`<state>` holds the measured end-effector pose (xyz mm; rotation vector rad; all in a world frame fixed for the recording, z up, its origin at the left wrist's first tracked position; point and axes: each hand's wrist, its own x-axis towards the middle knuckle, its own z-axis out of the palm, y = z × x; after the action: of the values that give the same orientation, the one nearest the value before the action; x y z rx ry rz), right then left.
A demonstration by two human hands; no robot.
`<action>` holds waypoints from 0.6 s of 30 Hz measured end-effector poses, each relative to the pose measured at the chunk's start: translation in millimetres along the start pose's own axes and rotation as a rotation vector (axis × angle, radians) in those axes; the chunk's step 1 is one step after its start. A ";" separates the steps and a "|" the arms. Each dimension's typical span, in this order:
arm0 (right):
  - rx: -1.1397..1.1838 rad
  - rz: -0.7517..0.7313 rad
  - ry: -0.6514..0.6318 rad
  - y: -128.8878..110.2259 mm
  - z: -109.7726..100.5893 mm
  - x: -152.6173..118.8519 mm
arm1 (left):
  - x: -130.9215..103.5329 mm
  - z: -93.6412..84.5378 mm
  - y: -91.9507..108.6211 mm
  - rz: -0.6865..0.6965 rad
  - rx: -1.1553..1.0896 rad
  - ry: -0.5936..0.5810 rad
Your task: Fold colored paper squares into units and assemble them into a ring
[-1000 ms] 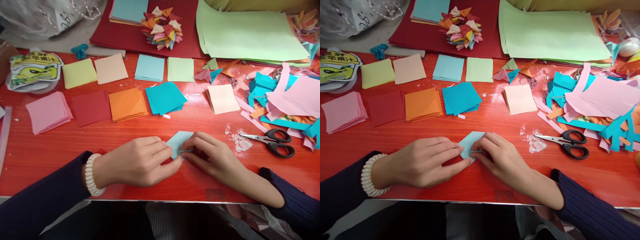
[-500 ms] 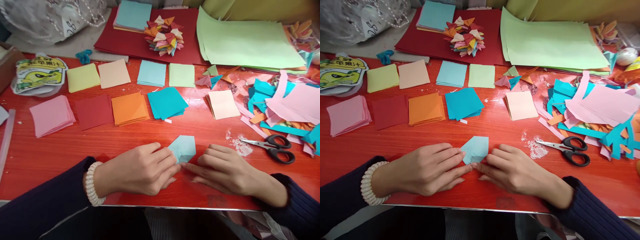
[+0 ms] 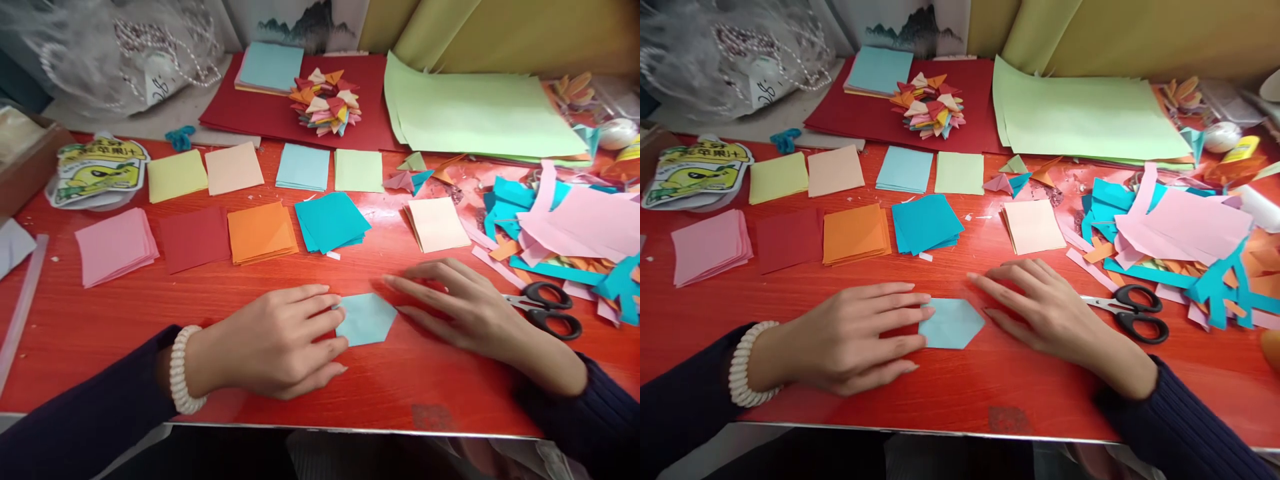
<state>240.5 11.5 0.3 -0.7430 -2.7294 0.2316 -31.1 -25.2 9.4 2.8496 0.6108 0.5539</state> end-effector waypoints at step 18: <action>0.098 -0.230 -0.021 -29.4 4.7 8.3 | 6.6 6.6 -12.3 -0.058 0.106 -0.015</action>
<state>218.4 -9.6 4.7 -0.3981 -2.7699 0.3199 -27.3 -11.9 2.5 2.9204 0.7385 0.5049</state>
